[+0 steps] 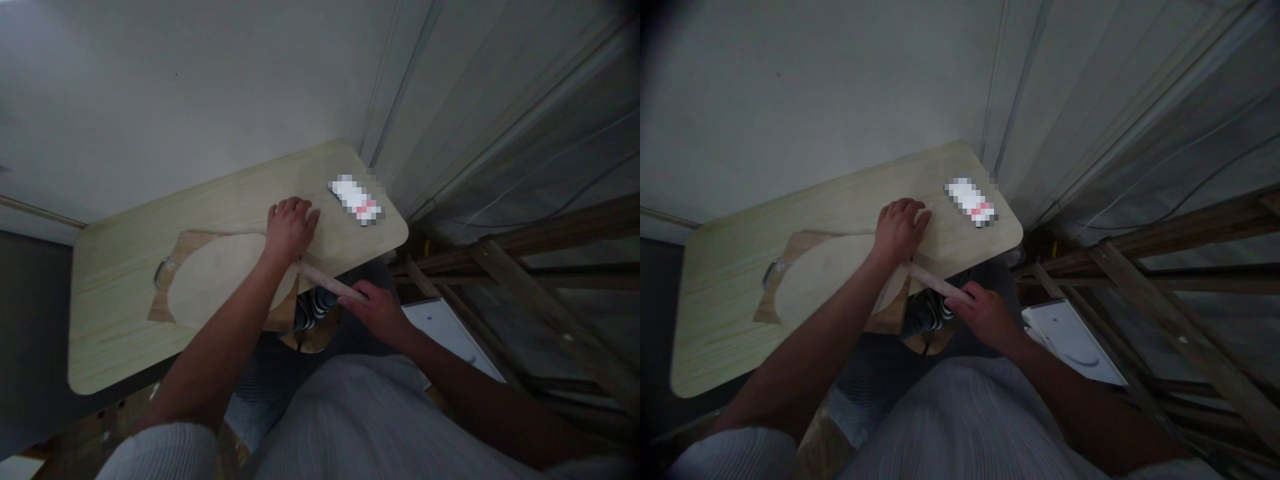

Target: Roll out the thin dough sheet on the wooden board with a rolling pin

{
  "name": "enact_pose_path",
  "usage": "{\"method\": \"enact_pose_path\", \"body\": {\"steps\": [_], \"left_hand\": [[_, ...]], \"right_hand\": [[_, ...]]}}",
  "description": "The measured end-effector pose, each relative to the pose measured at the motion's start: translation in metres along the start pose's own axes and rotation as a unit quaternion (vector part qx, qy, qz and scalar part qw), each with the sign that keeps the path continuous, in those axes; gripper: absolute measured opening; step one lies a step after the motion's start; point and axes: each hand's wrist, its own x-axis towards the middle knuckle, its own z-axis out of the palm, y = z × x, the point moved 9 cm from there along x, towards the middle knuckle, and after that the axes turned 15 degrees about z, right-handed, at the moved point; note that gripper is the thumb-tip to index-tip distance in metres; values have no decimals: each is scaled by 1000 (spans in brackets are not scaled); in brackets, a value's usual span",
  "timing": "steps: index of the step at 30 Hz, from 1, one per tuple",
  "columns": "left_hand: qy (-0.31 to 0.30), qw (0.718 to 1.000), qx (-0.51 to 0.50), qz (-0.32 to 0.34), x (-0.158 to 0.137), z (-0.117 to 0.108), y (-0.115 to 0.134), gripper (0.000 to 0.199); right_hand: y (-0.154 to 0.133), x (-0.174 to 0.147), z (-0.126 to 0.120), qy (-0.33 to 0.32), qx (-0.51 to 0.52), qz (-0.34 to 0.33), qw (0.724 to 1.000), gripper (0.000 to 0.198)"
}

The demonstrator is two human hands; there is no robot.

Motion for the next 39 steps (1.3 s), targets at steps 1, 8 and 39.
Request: {"method": "enact_pose_path", "body": {"steps": [1, 8, 39], "left_hand": [[22, 1000, -16, 1, 0, -5, -2, 37], [184, 975, -46, -119, -66, -67, -60, 37], [88, 975, -53, -197, -171, -82, -89, 40]], "right_hand": [[-1, 0, 0, -7, 8, -1, 1000, 33], [-15, -4, 7, -37, 50, -45, 997, 34], [-52, -5, 42, -55, -57, -95, 992, 36]]}}
